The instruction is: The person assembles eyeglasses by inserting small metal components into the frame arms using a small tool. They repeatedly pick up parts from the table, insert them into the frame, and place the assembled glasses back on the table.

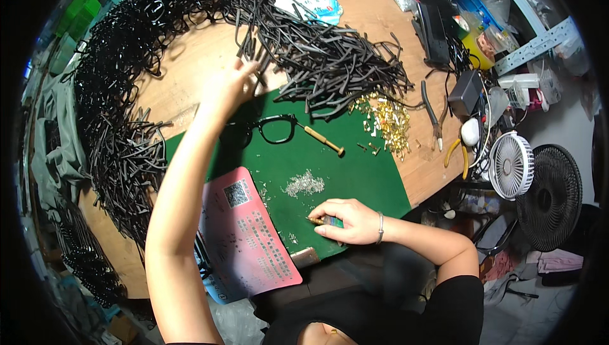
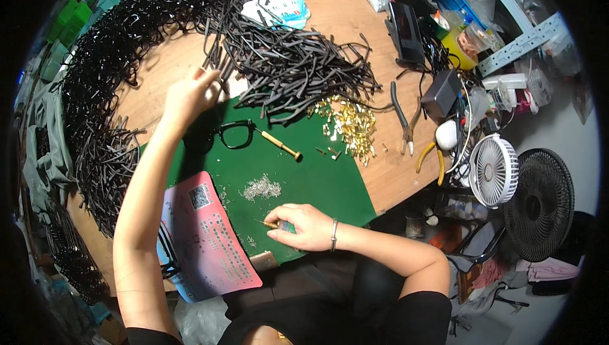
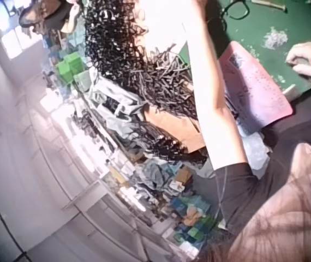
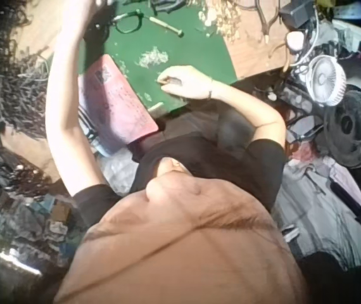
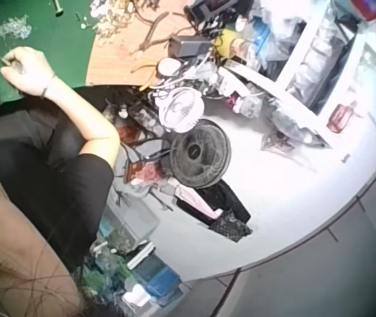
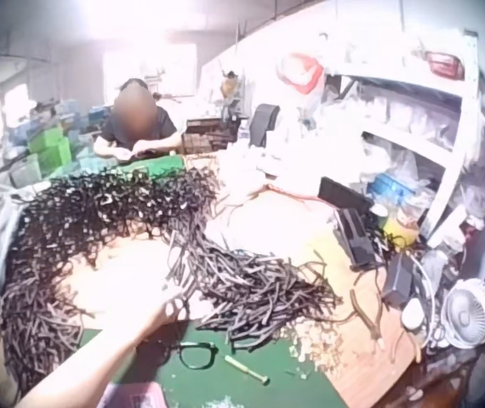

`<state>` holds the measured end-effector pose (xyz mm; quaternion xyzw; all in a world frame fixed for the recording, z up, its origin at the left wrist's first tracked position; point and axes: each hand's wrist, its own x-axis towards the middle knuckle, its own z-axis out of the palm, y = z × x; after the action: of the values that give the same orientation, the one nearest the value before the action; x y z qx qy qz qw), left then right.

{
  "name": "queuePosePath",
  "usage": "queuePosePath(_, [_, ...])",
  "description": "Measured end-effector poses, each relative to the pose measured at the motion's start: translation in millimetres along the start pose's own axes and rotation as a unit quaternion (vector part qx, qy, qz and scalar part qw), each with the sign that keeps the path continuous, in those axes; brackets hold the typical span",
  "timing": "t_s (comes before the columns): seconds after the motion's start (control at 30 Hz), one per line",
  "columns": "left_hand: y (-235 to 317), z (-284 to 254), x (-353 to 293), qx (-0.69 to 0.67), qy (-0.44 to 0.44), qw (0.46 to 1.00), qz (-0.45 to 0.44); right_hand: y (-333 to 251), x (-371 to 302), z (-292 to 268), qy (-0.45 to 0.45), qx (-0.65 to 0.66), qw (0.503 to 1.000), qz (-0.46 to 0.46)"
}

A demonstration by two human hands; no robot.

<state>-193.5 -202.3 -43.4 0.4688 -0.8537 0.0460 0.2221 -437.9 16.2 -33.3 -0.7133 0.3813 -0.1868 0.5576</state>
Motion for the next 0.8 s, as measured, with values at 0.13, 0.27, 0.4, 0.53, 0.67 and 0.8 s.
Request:
queuePosePath(0.13, [5.4, 12.7, 11.9, 0.117, -0.079, 0.989, 0.047, -1.4, -2.2, 2.1, -0.007, -0.002, 1.000, -0.002])
queuePosePath(0.27, [13.0, -4.3, -8.3, 0.073, -0.113, 0.979, 0.151, 3.7, -1.0, 0.8, 0.002, 0.006, 1.000, -0.009])
queuePosePath(0.4, [20.6, -21.3, -26.9, -0.027, -0.045, 0.992, 0.115, -3.1, -0.1, -7.0, -0.044, 0.046, 0.996, 0.059])
queuePosePath(0.53, [34.0, -85.9, -29.9, -0.374, 0.088, 0.896, -0.223, -17.7, -8.2, -44.4, -0.019, 0.035, 0.994, 0.099])
queuePosePath(0.67, [91.9, -137.6, -54.8, -0.536, 0.005, 0.789, -0.299, -10.5, -0.8, -95.7, 0.226, -0.097, 0.953, 0.176])
queuePosePath(0.8, [131.3, -162.5, -95.0, -0.615, -0.058, 0.713, -0.331, 18.1, 11.0, -92.6, 0.217, -0.270, 0.927, 0.142])
